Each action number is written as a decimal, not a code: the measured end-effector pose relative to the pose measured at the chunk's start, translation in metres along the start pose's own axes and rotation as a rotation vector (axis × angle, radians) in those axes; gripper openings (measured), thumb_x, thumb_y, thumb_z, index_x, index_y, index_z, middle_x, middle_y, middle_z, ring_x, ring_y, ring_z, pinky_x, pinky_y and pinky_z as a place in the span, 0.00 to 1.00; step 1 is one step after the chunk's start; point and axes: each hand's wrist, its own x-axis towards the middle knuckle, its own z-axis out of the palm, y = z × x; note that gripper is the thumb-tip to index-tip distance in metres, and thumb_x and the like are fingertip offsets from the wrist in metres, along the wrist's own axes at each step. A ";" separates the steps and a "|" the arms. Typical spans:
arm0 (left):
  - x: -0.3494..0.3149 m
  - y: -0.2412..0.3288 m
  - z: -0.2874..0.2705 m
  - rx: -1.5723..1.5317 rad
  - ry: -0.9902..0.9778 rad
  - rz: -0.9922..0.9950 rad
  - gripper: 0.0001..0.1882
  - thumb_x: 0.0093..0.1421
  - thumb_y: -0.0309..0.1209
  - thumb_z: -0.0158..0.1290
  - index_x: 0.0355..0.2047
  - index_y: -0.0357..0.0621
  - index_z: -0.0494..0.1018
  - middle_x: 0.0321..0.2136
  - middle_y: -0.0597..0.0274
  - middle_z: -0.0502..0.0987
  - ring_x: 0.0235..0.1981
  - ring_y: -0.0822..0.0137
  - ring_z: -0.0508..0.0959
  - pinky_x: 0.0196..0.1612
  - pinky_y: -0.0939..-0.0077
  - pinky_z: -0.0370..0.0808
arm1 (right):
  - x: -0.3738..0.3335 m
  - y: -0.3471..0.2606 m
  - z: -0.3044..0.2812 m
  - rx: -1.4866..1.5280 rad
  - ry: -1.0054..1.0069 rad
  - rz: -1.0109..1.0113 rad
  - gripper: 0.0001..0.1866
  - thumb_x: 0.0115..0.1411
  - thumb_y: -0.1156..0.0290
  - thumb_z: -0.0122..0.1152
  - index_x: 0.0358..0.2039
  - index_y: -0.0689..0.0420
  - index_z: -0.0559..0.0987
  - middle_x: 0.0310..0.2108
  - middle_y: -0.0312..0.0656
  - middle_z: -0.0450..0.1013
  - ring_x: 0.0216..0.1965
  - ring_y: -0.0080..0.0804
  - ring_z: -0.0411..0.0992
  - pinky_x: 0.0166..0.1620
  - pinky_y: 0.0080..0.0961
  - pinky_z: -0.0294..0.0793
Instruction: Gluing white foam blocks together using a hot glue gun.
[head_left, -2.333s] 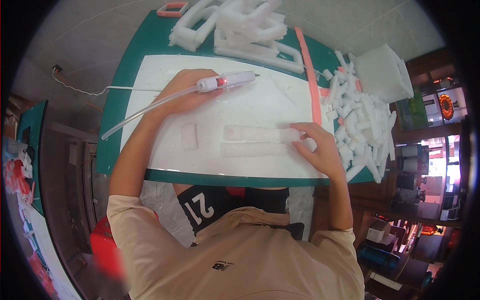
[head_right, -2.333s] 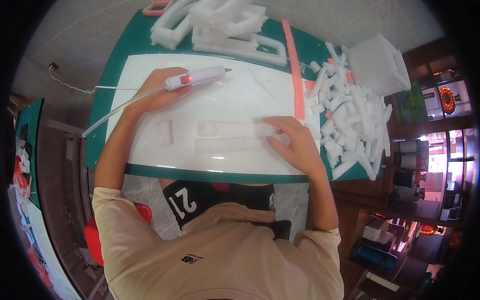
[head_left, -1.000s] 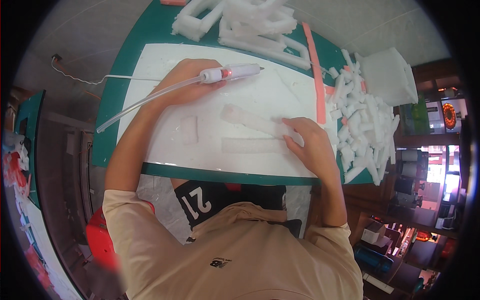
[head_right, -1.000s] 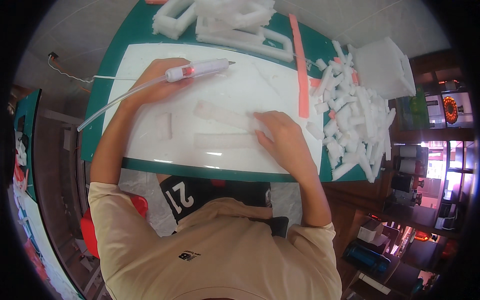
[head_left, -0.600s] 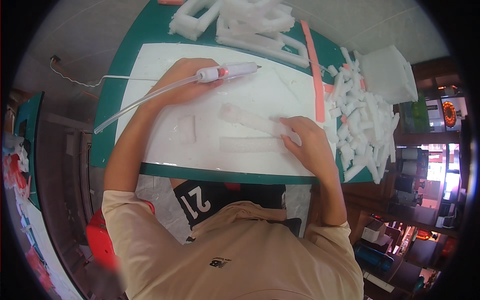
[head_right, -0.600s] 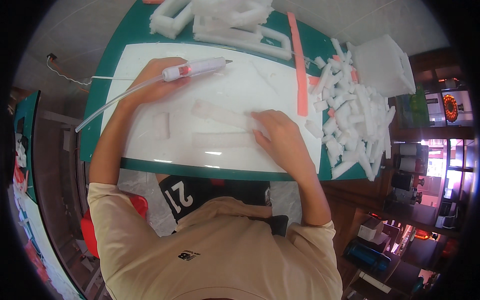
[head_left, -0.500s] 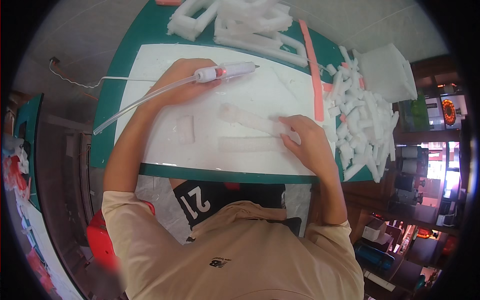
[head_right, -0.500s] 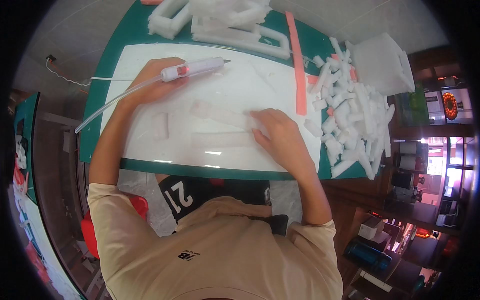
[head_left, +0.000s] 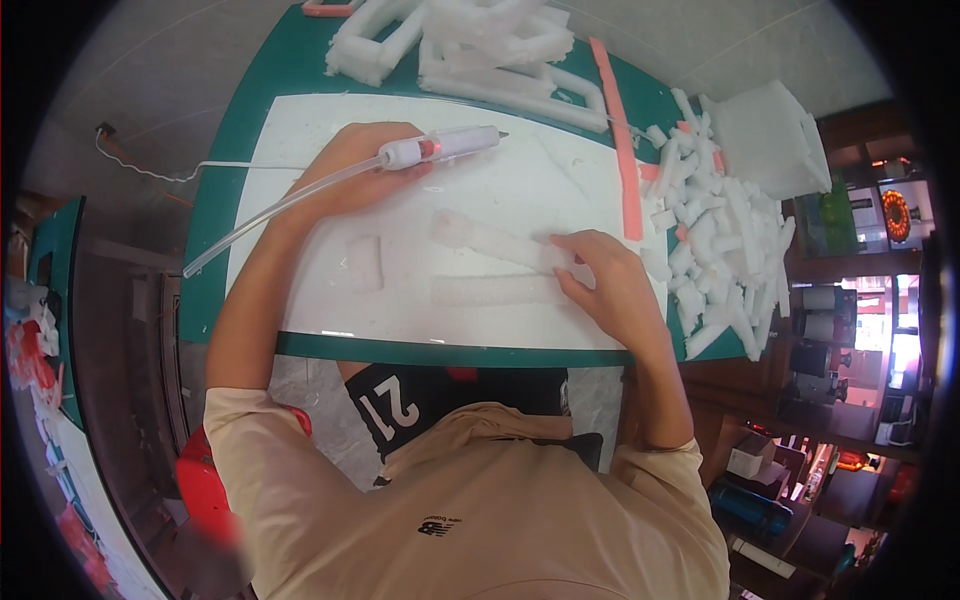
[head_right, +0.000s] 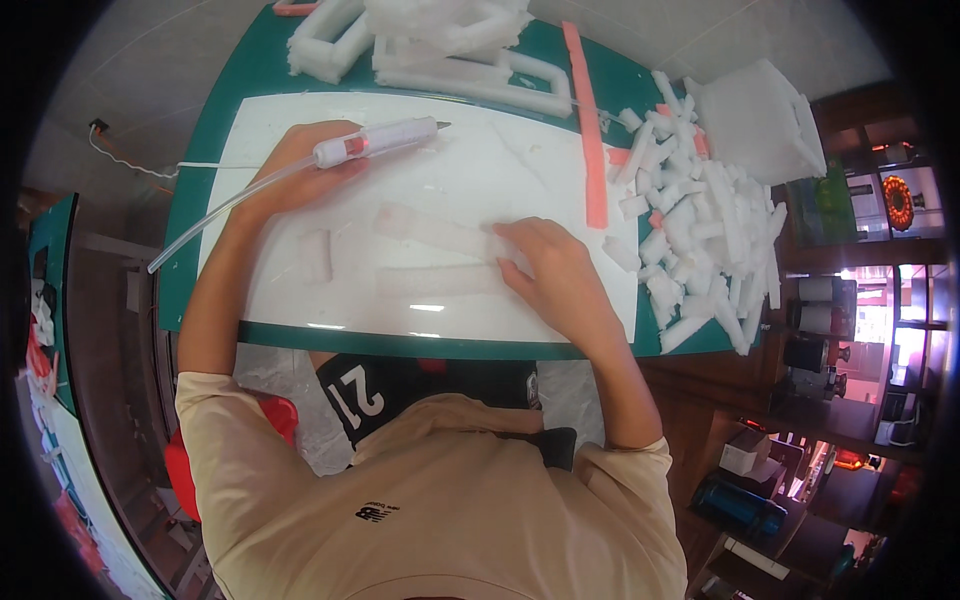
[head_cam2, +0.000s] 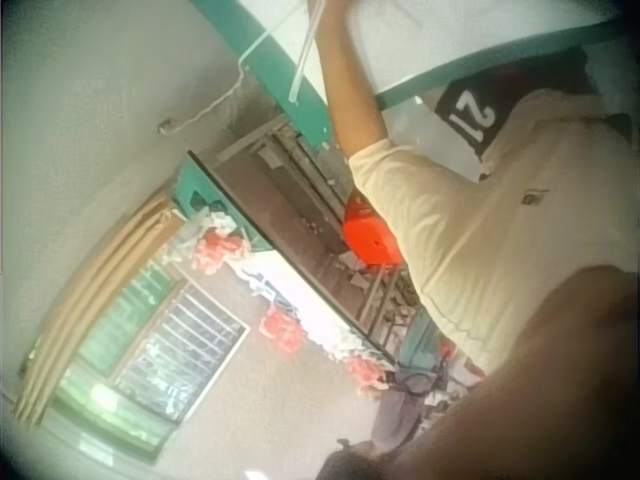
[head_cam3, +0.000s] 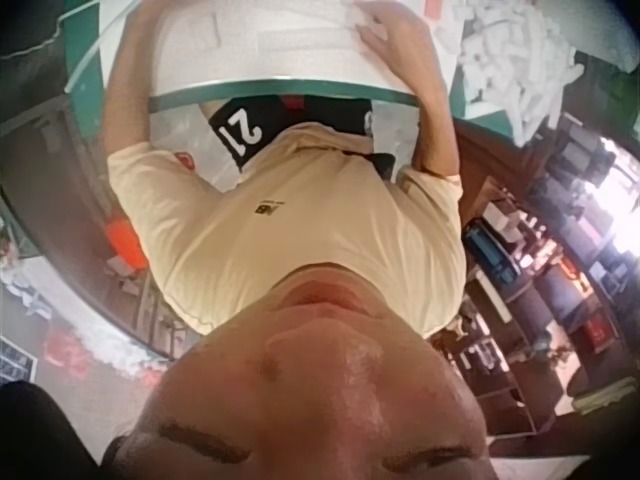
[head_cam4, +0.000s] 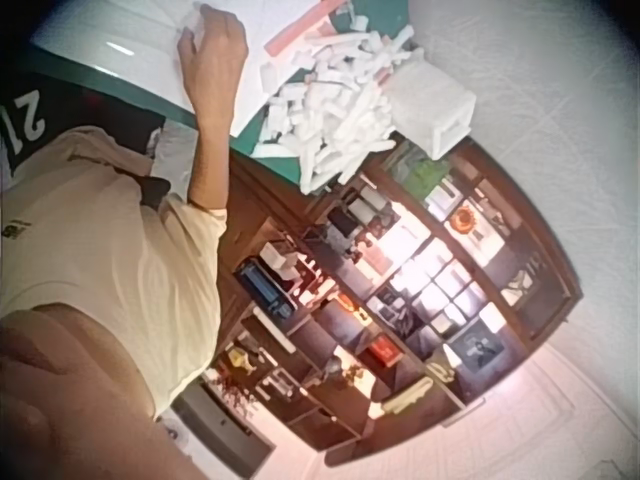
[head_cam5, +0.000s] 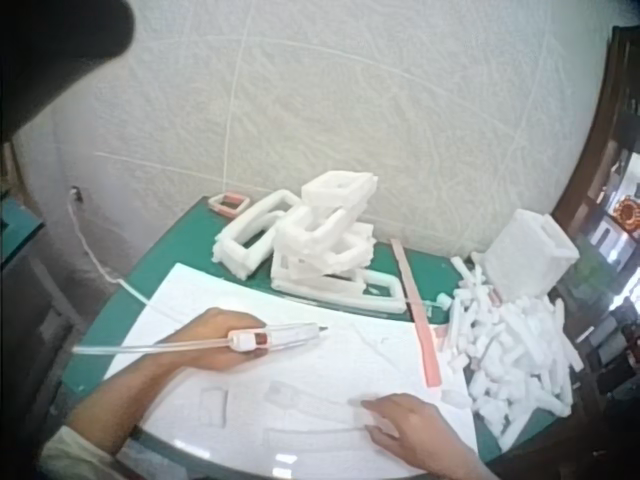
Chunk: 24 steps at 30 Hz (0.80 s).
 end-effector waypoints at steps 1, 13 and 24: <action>-0.001 0.001 0.001 0.007 0.013 -0.014 0.13 0.56 0.32 0.60 0.40 0.39 0.78 0.39 0.50 0.80 0.40 0.52 0.78 0.49 0.64 0.74 | -0.001 0.000 0.000 0.003 0.003 0.000 0.17 0.53 0.76 0.64 0.44 0.60 0.79 0.38 0.47 0.76 0.36 0.41 0.74 0.43 0.31 0.74; -0.003 -0.001 0.005 0.015 0.111 0.069 0.12 0.56 0.32 0.59 0.38 0.40 0.78 0.35 0.53 0.81 0.35 0.52 0.78 0.42 0.65 0.74 | 0.000 0.001 -0.002 0.048 -0.035 0.014 0.16 0.55 0.75 0.62 0.45 0.61 0.78 0.40 0.50 0.75 0.43 0.49 0.73 0.48 0.37 0.73; -0.003 -0.004 0.006 0.022 0.112 0.085 0.11 0.57 0.32 0.59 0.38 0.39 0.78 0.34 0.53 0.80 0.34 0.53 0.78 0.41 0.64 0.74 | -0.001 0.002 -0.002 0.052 -0.034 0.020 0.16 0.54 0.75 0.62 0.45 0.60 0.78 0.39 0.50 0.75 0.42 0.50 0.73 0.48 0.37 0.73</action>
